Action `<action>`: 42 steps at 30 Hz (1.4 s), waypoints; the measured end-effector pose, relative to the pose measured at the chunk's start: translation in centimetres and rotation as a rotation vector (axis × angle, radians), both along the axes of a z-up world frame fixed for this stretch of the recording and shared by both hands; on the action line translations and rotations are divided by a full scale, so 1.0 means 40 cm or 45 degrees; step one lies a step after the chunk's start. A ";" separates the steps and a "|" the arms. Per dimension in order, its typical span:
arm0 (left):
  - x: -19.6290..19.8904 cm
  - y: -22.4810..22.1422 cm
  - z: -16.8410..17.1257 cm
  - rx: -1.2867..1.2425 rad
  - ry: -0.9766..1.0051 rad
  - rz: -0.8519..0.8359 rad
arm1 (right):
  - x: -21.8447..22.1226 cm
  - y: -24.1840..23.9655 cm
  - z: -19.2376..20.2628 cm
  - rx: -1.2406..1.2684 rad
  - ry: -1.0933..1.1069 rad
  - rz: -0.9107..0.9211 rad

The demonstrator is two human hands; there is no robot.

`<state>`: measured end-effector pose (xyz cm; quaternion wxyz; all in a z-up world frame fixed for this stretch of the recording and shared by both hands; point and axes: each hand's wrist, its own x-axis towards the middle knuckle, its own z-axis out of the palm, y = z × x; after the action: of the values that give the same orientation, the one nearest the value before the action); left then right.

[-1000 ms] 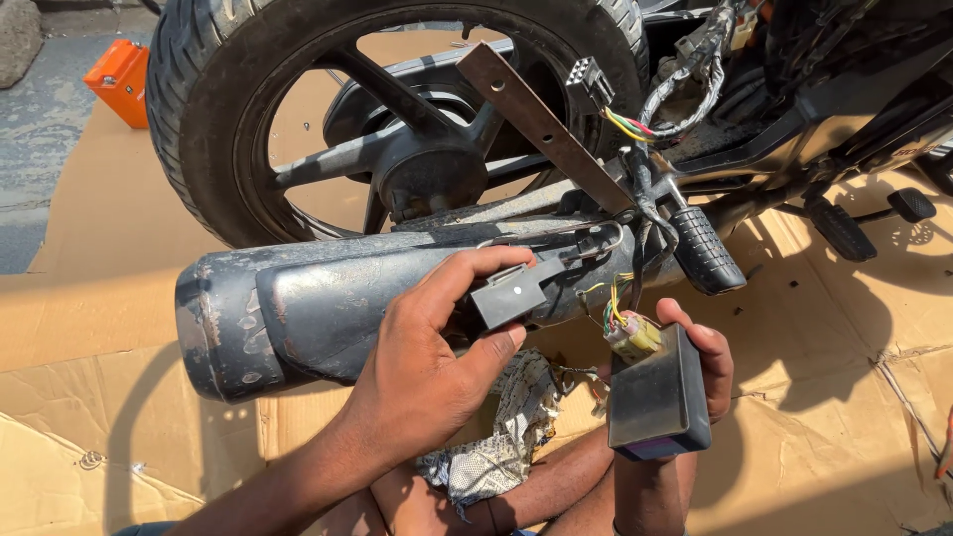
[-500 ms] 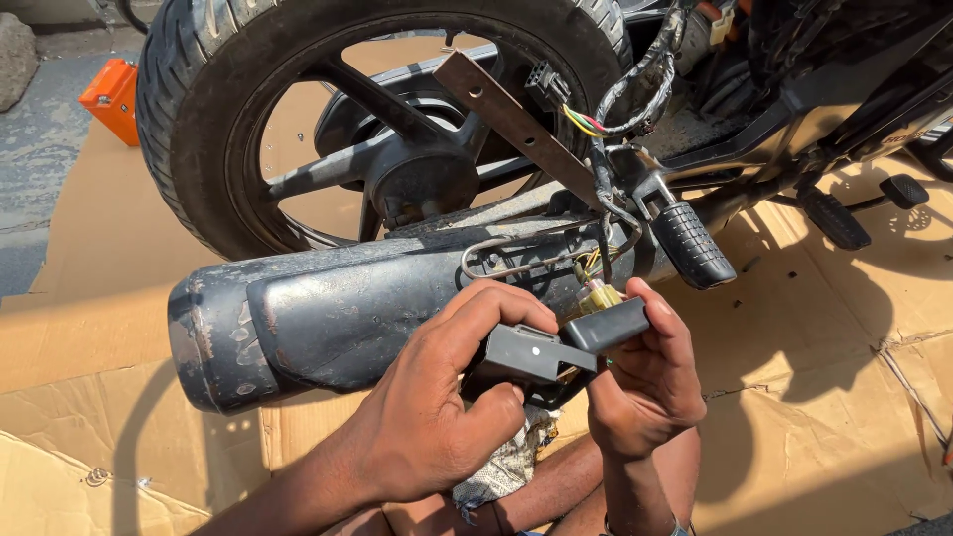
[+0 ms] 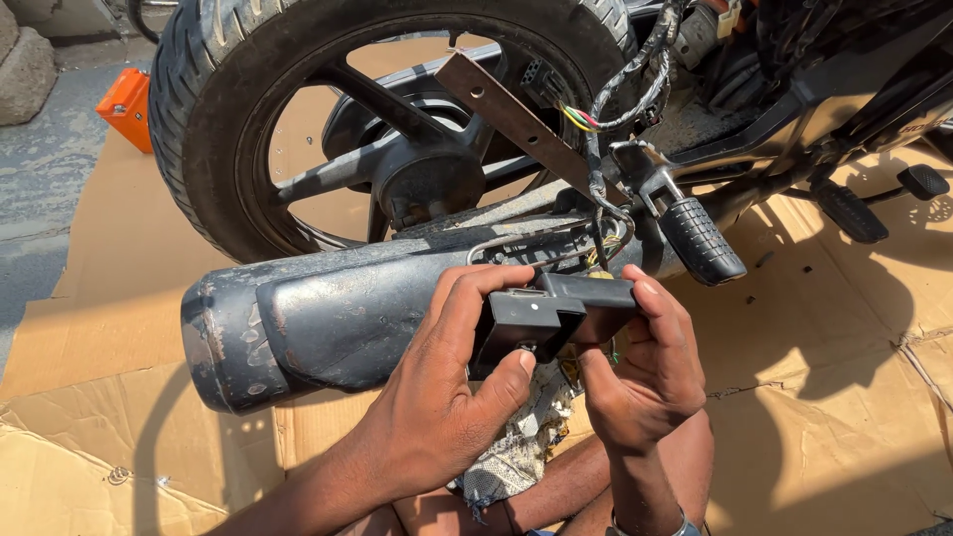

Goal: The person repairs and organizes the electrical wiring and CDI unit on a motorcycle.

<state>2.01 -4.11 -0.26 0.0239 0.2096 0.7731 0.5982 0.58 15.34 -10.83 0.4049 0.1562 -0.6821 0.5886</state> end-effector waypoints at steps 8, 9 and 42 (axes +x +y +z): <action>-0.005 -0.012 0.016 0.084 -0.093 0.030 | -0.006 0.016 -0.025 -0.063 -0.025 0.012; -0.005 -0.013 0.019 0.128 -0.269 0.050 | -0.007 0.018 -0.029 -0.100 -0.023 0.043; -0.073 0.070 0.001 -0.021 -0.148 0.009 | 0.062 0.184 -0.154 -1.074 -0.092 0.835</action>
<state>-0.91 -1.29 -0.20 0.0683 0.1716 0.7760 0.6031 3.07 22.71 -16.99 0.2037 0.1647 -0.3153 0.9121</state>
